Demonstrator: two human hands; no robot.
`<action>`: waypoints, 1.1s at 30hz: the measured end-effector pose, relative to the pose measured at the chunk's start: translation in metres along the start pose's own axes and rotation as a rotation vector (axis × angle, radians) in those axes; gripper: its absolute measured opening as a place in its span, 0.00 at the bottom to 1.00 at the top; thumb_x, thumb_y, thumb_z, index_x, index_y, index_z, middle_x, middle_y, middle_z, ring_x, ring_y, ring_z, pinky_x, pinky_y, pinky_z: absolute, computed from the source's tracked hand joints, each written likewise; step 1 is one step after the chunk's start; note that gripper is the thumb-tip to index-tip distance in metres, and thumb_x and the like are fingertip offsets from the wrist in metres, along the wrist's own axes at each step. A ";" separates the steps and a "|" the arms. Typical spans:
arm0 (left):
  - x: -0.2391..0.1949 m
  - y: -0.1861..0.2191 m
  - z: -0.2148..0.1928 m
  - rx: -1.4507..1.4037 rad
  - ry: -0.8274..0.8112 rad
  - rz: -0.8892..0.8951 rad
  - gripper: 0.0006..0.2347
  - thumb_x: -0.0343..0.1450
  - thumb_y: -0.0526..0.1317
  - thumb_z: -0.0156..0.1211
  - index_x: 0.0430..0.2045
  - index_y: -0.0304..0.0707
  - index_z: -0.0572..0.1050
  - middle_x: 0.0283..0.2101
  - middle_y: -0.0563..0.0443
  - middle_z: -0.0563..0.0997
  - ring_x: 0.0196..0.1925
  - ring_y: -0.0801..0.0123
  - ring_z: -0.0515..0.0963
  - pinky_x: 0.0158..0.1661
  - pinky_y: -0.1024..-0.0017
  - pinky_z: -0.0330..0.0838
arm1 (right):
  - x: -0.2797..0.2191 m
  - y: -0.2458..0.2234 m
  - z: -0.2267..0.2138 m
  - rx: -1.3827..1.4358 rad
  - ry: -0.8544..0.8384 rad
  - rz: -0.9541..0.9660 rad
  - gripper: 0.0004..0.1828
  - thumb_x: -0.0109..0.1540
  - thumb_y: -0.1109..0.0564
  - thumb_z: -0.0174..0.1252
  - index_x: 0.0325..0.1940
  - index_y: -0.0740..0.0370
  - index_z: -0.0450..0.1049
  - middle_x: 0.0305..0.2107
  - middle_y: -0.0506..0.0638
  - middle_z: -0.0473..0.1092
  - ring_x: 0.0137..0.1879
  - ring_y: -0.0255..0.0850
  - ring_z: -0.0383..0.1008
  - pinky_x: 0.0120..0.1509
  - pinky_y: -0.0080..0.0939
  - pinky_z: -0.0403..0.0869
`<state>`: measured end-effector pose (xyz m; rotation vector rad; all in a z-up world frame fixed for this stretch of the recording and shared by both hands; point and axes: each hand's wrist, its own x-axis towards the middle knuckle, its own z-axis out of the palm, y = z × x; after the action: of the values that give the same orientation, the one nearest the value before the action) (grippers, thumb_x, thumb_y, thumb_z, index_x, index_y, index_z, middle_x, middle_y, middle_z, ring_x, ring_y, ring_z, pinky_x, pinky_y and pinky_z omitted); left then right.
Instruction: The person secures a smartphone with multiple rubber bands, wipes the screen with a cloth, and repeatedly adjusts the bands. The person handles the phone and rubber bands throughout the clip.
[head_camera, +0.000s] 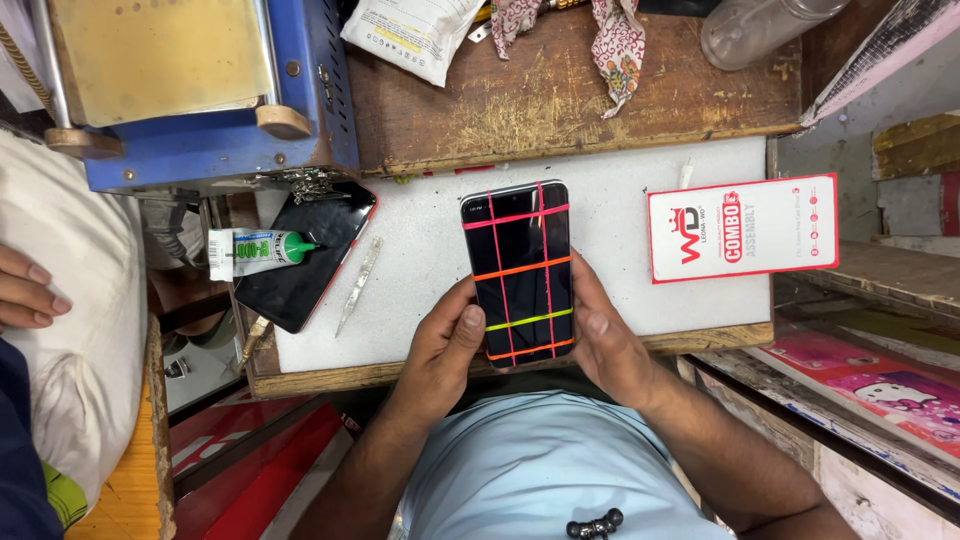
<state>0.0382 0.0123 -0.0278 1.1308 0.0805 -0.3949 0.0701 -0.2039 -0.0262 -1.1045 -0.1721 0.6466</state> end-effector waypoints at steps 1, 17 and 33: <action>-0.001 -0.001 -0.001 -0.005 -0.005 -0.004 0.26 0.82 0.50 0.40 0.70 0.27 0.61 0.50 0.40 0.79 0.48 0.70 0.81 0.48 0.69 0.80 | 0.000 -0.003 0.002 -0.111 -0.016 -0.041 0.52 0.71 0.31 0.39 0.83 0.66 0.28 0.80 0.65 0.38 0.85 0.53 0.39 0.85 0.54 0.46; 0.013 -0.012 -0.003 -0.680 -0.245 -0.113 0.35 0.78 0.62 0.38 0.71 0.30 0.56 0.64 0.31 0.72 0.63 0.47 0.77 0.52 0.43 0.79 | 0.002 -0.009 -0.003 -0.666 0.118 -0.208 0.41 0.74 0.34 0.32 0.78 0.69 0.52 0.68 0.67 0.61 0.62 0.47 0.72 0.60 0.42 0.78; 0.009 -0.013 -0.006 -0.645 -0.234 -0.094 0.34 0.78 0.62 0.39 0.69 0.29 0.58 0.59 0.30 0.75 0.61 0.50 0.79 0.52 0.45 0.80 | -0.010 0.025 -0.018 -0.581 0.210 -0.248 0.23 0.76 0.53 0.42 0.70 0.70 0.63 0.53 0.58 0.73 0.52 0.38 0.76 0.59 0.39 0.76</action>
<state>0.0425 0.0103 -0.0439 0.4422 0.0493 -0.5342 0.0601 -0.2165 -0.0540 -1.6686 -0.3221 0.2535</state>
